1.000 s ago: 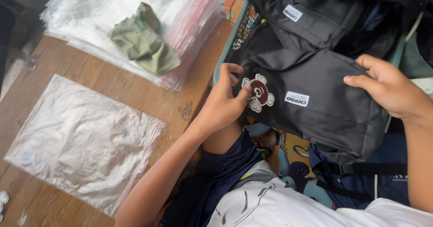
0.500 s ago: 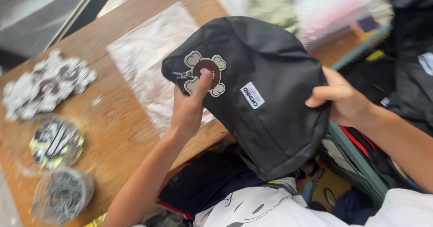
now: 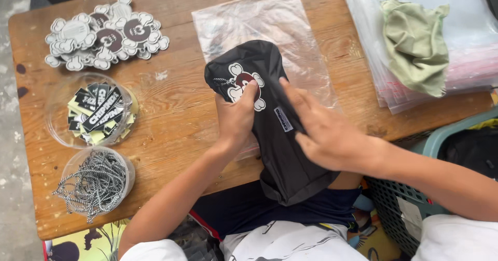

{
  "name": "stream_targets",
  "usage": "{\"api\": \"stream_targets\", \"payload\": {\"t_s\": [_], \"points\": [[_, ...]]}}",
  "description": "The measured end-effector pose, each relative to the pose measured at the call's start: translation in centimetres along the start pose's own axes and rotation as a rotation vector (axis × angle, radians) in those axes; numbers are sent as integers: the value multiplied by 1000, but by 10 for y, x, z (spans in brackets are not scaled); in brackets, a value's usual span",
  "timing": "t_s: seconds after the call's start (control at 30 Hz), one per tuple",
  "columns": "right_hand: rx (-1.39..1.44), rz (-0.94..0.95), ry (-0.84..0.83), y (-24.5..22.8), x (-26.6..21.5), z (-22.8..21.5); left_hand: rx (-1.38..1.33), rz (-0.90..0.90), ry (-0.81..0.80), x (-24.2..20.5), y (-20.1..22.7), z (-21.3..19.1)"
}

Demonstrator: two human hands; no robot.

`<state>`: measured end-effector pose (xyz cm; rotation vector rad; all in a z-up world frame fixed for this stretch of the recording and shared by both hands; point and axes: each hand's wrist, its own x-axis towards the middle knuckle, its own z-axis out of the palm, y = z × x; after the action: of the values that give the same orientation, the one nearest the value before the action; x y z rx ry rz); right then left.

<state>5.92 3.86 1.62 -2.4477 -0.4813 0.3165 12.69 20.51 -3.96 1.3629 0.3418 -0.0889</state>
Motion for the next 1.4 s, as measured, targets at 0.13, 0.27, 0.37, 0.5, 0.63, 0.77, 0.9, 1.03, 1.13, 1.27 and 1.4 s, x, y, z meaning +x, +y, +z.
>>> {"api": "stream_targets", "payload": {"t_s": [0.13,0.27,0.37,0.5,0.63,0.77,0.9,1.03,1.13,1.27,1.4], "points": [[-107,73,15,-29,14,22,-76,-87,164,-8,-3,-4],[-388,124,-6,-39,24,38,-88,-83,125,-17,10,-8],[-417,101,86,-37,27,37,-70,-102,60,-19,15,-10],[-347,180,88,-31,22,19,168,-96,-273,-23,26,-18],[-195,137,168,-7,-3,-13,197,194,-647,-9,8,-31],[-54,229,135,11,-34,-49,711,738,-1019,-2,11,-39],[9,304,157,29,-68,-63,1115,1051,-991,-5,-13,-43],[3,281,160,42,-92,-61,1133,1073,-982,-6,-19,-43],[-6,98,75,46,-104,-56,1110,999,-965,-7,-19,-40],[10,-144,-72,44,-111,-42,835,768,-893,-9,-6,-35],[-36,-91,-121,46,-111,-36,730,668,-812,-9,2,-32]]}}
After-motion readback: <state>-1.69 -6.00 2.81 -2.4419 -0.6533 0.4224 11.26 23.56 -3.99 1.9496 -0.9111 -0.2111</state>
